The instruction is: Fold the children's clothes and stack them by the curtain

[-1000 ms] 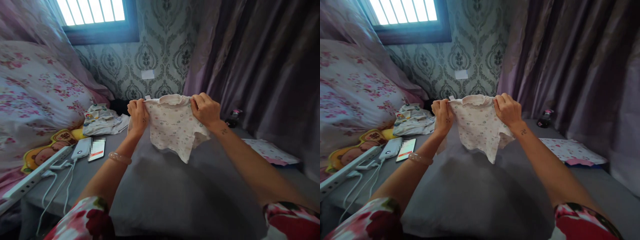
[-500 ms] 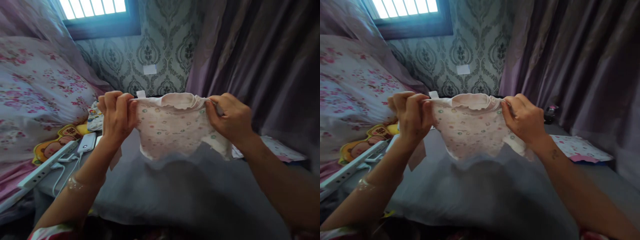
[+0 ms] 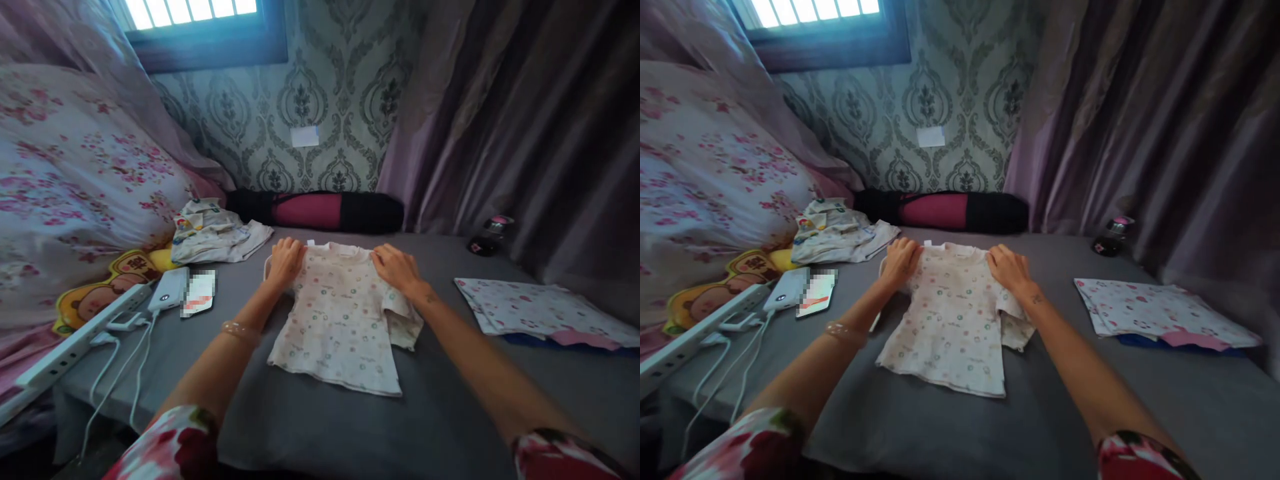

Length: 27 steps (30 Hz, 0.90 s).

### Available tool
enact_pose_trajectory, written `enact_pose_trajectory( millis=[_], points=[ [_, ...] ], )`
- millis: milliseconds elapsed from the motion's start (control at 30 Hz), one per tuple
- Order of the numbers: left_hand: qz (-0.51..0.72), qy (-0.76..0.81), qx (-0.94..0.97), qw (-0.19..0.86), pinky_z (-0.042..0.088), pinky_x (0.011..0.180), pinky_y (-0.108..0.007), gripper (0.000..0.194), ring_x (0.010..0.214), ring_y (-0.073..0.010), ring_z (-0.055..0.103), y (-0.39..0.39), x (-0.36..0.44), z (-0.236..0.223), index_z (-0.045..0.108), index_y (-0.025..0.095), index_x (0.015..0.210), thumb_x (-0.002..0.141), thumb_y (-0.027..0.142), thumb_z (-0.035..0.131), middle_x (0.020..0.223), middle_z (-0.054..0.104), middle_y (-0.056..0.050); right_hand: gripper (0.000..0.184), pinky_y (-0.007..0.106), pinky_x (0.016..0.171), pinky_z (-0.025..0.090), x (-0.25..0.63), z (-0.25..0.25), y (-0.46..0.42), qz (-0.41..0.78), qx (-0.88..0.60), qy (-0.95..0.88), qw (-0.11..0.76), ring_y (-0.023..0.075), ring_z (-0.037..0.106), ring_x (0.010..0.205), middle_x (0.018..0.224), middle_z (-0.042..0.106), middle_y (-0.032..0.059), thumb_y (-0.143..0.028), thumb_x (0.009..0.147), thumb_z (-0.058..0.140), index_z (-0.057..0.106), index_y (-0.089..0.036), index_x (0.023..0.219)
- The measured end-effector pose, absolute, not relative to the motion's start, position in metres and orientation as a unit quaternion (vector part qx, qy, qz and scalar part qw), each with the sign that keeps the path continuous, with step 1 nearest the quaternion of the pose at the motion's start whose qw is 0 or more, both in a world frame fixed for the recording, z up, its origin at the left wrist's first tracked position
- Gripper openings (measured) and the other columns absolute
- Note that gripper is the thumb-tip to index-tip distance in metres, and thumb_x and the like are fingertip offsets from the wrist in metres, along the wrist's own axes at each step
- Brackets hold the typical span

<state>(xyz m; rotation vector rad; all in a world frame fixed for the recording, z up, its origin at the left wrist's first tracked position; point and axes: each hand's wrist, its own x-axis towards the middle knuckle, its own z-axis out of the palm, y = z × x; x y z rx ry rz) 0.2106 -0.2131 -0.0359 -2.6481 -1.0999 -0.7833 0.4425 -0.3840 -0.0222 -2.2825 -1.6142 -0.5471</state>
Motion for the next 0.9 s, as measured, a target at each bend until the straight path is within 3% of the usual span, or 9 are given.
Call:
enact_pose_trajectory(
  millis=[200,400,533,900],
  points=[
    [-0.201,-0.370,-0.905,0.054,0.032,0.085,-0.038,0.035,0.102,-0.0266,0.047,-0.203,0.232,-0.095,0.056,0.020,0.101,0.098,0.035,0.024,0.107,0.057,-0.012,0.033,0.029,0.068,0.040,0.446,-0.082,-0.369,-0.120,-0.821,-0.552,0.079,0.0186,0.062,0.085,0.103,0.064,0.0085,-0.032,0.099,0.028,0.060,-0.021,0.096],
    [-0.106,-0.377,-0.919,0.032,0.032,0.085,-0.040,0.032,0.102,-0.0273,0.052,-0.192,0.242,-0.106,0.057,0.015,0.104,0.096,0.030,0.030,0.108,0.060,-0.015,0.034,0.033,0.083,0.040,0.458,-0.099,-0.359,-0.080,-0.817,-0.569,0.053,0.0217,0.061,0.096,0.111,0.062,0.0124,-0.029,0.099,0.028,0.060,-0.018,0.104],
    [-0.043,-0.385,-0.922,0.010,0.033,0.087,-0.042,0.030,0.101,-0.0269,0.056,-0.187,0.252,-0.103,0.058,0.014,0.104,0.093,0.028,0.034,0.109,0.063,-0.016,0.033,0.038,0.097,0.033,0.461,-0.102,-0.349,-0.028,-0.814,-0.580,0.026,0.0237,0.055,0.110,0.121,0.058,0.0145,-0.024,0.097,0.030,0.061,-0.016,0.107],
    [-0.082,-0.317,-0.944,-0.049,0.039,0.085,-0.034,0.029,0.100,-0.0232,0.058,-0.190,0.275,-0.112,0.058,0.016,0.108,0.095,0.033,0.038,0.107,0.062,-0.012,0.031,0.030,0.090,0.037,0.455,-0.100,-0.327,0.043,-0.791,-0.600,0.109,0.0226,0.051,0.110,0.114,0.058,0.0120,-0.036,0.094,0.045,0.060,-0.016,0.113]
  ],
)
